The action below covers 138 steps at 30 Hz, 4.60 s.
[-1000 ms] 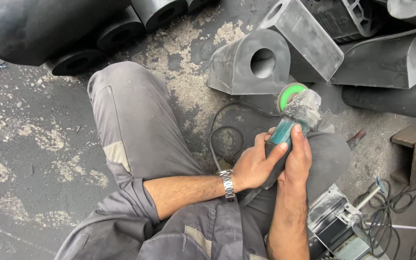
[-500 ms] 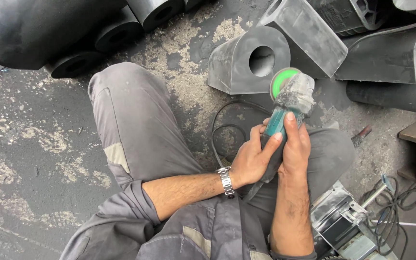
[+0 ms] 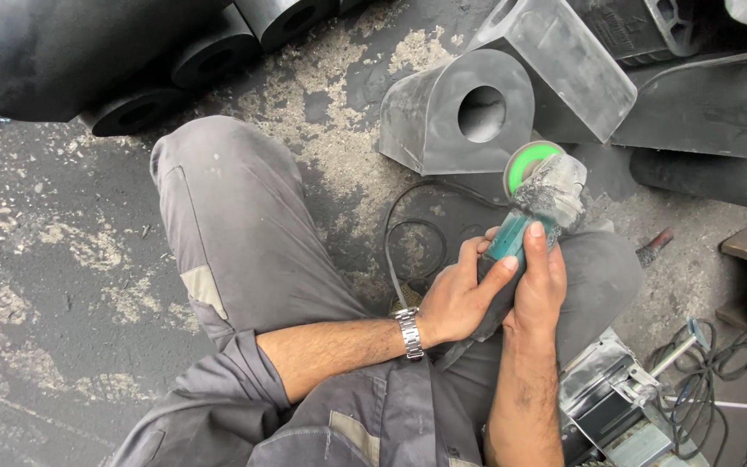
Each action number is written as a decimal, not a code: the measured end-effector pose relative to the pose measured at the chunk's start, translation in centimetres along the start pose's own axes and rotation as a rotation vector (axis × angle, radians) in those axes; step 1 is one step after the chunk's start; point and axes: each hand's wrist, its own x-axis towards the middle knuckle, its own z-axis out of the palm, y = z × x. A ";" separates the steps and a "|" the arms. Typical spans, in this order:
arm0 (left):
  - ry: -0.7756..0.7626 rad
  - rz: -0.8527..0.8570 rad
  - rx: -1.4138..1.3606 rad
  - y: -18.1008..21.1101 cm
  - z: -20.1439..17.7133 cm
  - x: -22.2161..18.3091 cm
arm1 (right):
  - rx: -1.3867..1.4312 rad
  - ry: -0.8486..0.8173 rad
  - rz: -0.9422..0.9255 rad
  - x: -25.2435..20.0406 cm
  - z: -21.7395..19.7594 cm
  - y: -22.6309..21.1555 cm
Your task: Grinding a black molded plastic or rubber object with a hand-held angle grinder.
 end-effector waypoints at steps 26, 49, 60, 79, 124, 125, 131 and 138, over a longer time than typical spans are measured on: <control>0.105 0.766 1.186 4.0 -4.5 12.2 | 0.206 0.009 -0.153 -0.5 -6.9 0.3; 0.193 0.639 1.335 7.2 -10.1 19.7 | 0.354 0.017 -0.139 -0.3 -9.1 1.1; -0.003 0.732 1.294 2.6 -5.0 4.7 | 0.263 -0.069 -0.075 1.6 -6.7 0.9; 0.167 0.075 0.014 0.6 -1.2 -0.3 | 0.002 -0.120 0.017 2.1 1.0 0.8; 0.345 0.162 -0.240 3.0 -0.7 6.3 | -0.284 -0.216 -0.043 9.2 4.9 -4.3; 0.326 0.175 -0.245 2.6 -0.4 6.6 | -0.304 -0.195 -0.043 9.2 4.9 -4.4; 0.200 0.086 -0.173 2.3 0.0 6.7 | -0.267 -0.137 -0.041 8.8 3.7 -4.3; 0.364 0.162 -0.299 2.9 -0.8 6.4 | -0.416 -0.280 -0.060 9.8 5.8 -4.7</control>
